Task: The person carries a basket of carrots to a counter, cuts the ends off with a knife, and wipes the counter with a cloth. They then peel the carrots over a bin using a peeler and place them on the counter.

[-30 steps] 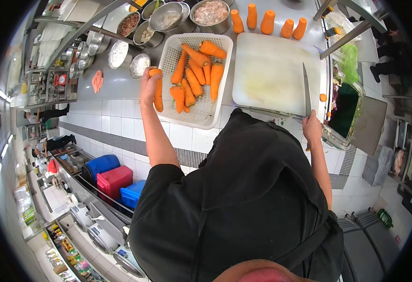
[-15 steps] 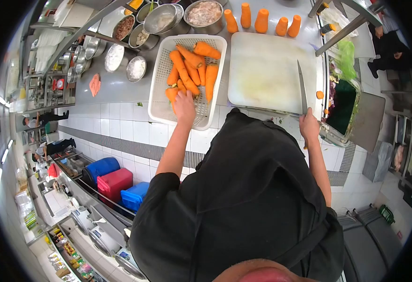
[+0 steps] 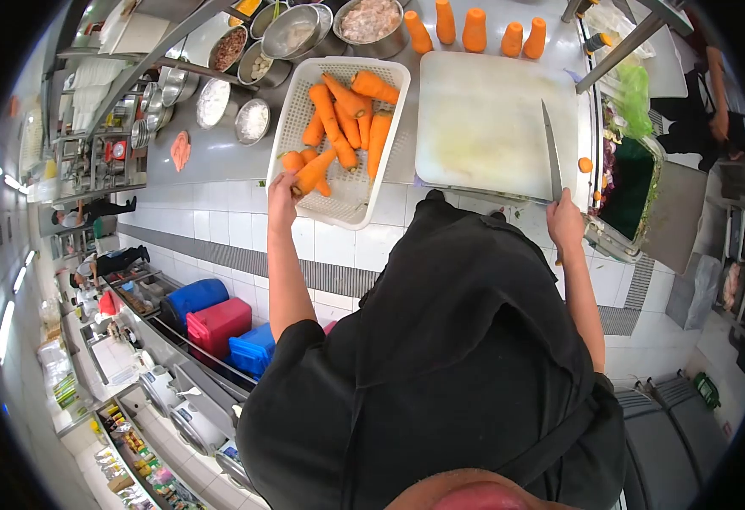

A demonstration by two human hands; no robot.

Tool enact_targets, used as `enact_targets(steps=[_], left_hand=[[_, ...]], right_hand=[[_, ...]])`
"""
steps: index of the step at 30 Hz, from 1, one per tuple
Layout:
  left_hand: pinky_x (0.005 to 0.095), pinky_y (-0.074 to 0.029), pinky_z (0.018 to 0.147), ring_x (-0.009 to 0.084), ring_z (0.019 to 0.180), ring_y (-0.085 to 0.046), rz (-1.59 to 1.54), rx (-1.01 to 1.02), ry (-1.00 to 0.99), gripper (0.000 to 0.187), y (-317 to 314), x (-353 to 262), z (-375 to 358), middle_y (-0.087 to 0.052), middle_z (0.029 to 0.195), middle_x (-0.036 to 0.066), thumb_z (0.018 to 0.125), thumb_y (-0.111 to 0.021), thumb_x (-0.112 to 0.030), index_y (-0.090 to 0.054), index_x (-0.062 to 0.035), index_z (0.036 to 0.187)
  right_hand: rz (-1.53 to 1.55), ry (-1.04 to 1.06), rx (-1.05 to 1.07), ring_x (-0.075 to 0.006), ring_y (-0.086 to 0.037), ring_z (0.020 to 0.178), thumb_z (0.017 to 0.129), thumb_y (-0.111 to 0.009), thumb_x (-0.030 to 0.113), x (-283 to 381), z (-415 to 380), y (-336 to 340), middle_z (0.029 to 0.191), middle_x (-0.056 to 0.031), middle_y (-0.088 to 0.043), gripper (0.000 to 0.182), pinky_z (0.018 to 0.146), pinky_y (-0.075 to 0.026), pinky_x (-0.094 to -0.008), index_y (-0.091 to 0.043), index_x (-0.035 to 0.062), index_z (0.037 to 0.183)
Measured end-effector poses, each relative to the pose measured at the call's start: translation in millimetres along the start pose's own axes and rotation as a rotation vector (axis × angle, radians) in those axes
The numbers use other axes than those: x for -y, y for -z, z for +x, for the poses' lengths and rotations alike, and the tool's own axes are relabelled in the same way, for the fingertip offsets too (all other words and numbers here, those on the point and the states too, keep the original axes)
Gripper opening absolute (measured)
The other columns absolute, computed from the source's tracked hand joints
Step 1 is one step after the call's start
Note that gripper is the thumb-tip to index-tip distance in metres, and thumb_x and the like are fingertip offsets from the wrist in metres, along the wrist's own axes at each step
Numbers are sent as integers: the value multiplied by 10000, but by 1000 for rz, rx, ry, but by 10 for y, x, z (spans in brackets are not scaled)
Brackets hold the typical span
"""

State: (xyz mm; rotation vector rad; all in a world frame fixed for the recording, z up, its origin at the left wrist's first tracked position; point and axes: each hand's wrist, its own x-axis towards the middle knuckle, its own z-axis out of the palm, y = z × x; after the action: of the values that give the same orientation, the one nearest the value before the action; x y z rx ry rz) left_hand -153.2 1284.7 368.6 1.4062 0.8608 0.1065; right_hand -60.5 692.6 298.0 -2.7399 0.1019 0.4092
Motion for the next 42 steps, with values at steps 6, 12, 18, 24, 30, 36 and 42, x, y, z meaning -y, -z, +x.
enact_targets(steps=[6, 12, 18, 24, 30, 36, 42], left_hand=[[358, -516, 884, 210, 1007, -646, 352, -130, -207, 334, -191, 487, 187, -666, 1111, 135, 974, -527, -171, -594, 18, 1241], [417, -549, 813, 365, 950, -681, 996, -143, -535, 447, -436, 641, 320, -690, 1044, 246, 835, -744, -199, -590, 44, 1178], [446, -543, 835, 415, 924, -667, 1316, -180, -532, 567, -733, 677, 369, -686, 1016, 253, 774, -772, -276, -540, 13, 1204], [354, -516, 787, 234, 908, -670, 173, -70, -148, 386, -169, 755, 613, -678, 1039, 98, 878, -592, -214, -568, -12, 1205], [309, -511, 784, 180, 923, -624, -348, -41, -193, 300, -867, 27, -206, -644, 1082, 81, 1005, -532, -243, -553, -15, 1198], [372, -502, 899, 282, 1035, -626, 511, 226, -765, 345, -2521, -15, -470, -641, 1152, 152, 915, -695, -122, -573, -10, 1218], [462, -445, 971, 403, 1067, -534, 786, 694, -924, 420, -3406, 789, -562, -585, 1187, 179, 854, -725, -131, -584, -44, 1239]], right_hand=[[18, 13, -35, -490, -672, 806, 949, -521, 205, -6, 9, 1, 850, -299, -685, 287, 727, -523, -585, -491, 1, 1148], [13, 29, -38, -485, -675, 779, 918, -551, 169, -3, 32, 20, 821, -286, -685, 271, 711, -535, -575, -496, -7, 1116], [19, 25, -18, -484, -676, 777, 911, -581, 184, 29, -45, 142, 810, -275, -685, 292, 711, -539, -568, -510, 3, 1129], [36, 45, -28, -471, -682, 786, 976, -583, 285, -58, -134, 49, 830, -245, -699, 330, 693, -537, -575, -470, 45, 1172], [53, -33, -35, -472, -682, 787, 957, -578, 258, 11, -115, 65, 822, -267, -693, 276, 703, -537, -577, -455, 48, 1086], [80, 12, -41, -469, -681, 799, 916, -602, 259, 105, -47, 125, 823, -272, -690, 311, 714, -538, -572, -470, 43, 1096], [127, 24, -37, -469, -677, 792, 926, -592, 267, 315, 85, 45, 827, -258, -689, 290, 702, -534, -571, -481, 58, 1094]])
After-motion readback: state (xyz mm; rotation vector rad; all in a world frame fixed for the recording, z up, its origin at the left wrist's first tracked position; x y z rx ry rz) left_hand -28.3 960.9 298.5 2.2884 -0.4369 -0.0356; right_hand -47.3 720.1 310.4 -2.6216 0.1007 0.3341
